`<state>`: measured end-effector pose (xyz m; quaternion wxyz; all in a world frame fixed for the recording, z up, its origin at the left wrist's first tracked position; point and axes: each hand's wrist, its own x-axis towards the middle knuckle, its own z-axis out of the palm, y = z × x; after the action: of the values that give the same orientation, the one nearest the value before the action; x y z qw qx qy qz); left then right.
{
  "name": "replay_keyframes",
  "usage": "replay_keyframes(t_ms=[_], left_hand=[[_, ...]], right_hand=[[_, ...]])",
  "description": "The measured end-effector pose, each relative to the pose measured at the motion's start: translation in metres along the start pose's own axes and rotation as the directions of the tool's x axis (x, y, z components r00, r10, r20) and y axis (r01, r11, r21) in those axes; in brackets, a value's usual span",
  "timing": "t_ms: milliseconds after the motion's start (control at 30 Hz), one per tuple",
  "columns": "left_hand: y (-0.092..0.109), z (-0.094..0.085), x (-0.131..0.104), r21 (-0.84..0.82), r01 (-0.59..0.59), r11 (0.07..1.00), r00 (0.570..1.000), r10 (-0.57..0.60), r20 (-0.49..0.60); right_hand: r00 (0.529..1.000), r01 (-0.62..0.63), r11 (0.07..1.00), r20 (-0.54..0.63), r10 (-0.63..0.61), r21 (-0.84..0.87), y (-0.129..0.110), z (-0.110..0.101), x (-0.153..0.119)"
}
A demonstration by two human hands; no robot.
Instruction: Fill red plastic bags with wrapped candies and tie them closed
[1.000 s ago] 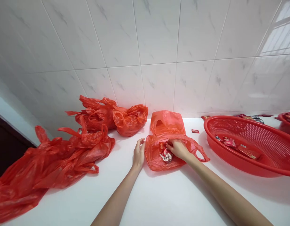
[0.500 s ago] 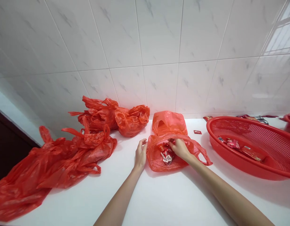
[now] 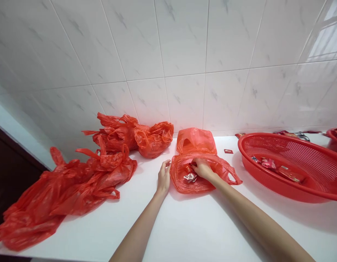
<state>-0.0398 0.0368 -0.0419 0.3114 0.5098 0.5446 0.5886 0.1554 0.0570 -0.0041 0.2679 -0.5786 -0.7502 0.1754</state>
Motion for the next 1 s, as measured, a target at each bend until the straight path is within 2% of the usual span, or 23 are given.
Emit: replay_keyframes(t_ms=[200,367,433,500,567,667,733,767,867,1000], left_hand=[[0.002,0.002,0.001,-0.015,0.036,0.999,0.999,-0.036,0.024],[0.013,0.002,0.0,-0.034,0.038,0.999,0.997,-0.04,-0.059],[0.023,0.001,-0.006,-0.016,-0.068,0.998,0.989,0.065,-0.132],[0.035,0.002,-0.017,0.046,-0.269,0.962,0.949,0.273,-0.156],[0.047,0.006,-0.034,0.078,-0.444,0.893,0.891,0.449,-0.07],[0.06,0.019,-0.059,0.037,-0.528,0.848,0.833,0.509,0.217],[0.062,0.026,-0.069,-0.002,-0.5,0.866,0.817,0.472,0.332],[0.062,0.029,-0.072,-0.019,-0.465,0.885,0.823,0.44,0.36],[0.059,0.032,-0.074,-0.067,-0.328,0.942,0.857,0.326,0.398],[0.057,0.032,-0.073,-0.112,-0.206,0.972,0.88,0.235,0.413]], right_hand=[[0.994,0.109,0.994,-0.017,-0.109,0.009,-0.004,-0.021,-0.02],[0.973,0.222,0.971,-0.079,-0.215,0.092,0.001,-0.031,-0.05],[0.97,0.227,0.956,-0.127,-0.205,0.189,0.006,-0.033,-0.062],[0.975,0.193,0.932,-0.164,-0.148,0.306,0.009,-0.033,-0.071],[0.978,0.166,0.901,-0.181,-0.1,0.401,0.009,-0.035,-0.077],[0.972,0.209,0.873,-0.189,-0.138,0.441,0.006,-0.036,-0.085],[0.961,0.259,0.867,-0.201,-0.188,0.425,0.002,-0.036,-0.089],[0.958,0.27,0.867,-0.208,-0.198,0.419,0.001,-0.036,-0.091],[0.961,0.257,0.861,-0.21,-0.18,0.439,0.0,-0.034,-0.094],[0.979,0.199,0.803,-0.082,-0.185,0.561,0.002,-0.033,-0.094]])
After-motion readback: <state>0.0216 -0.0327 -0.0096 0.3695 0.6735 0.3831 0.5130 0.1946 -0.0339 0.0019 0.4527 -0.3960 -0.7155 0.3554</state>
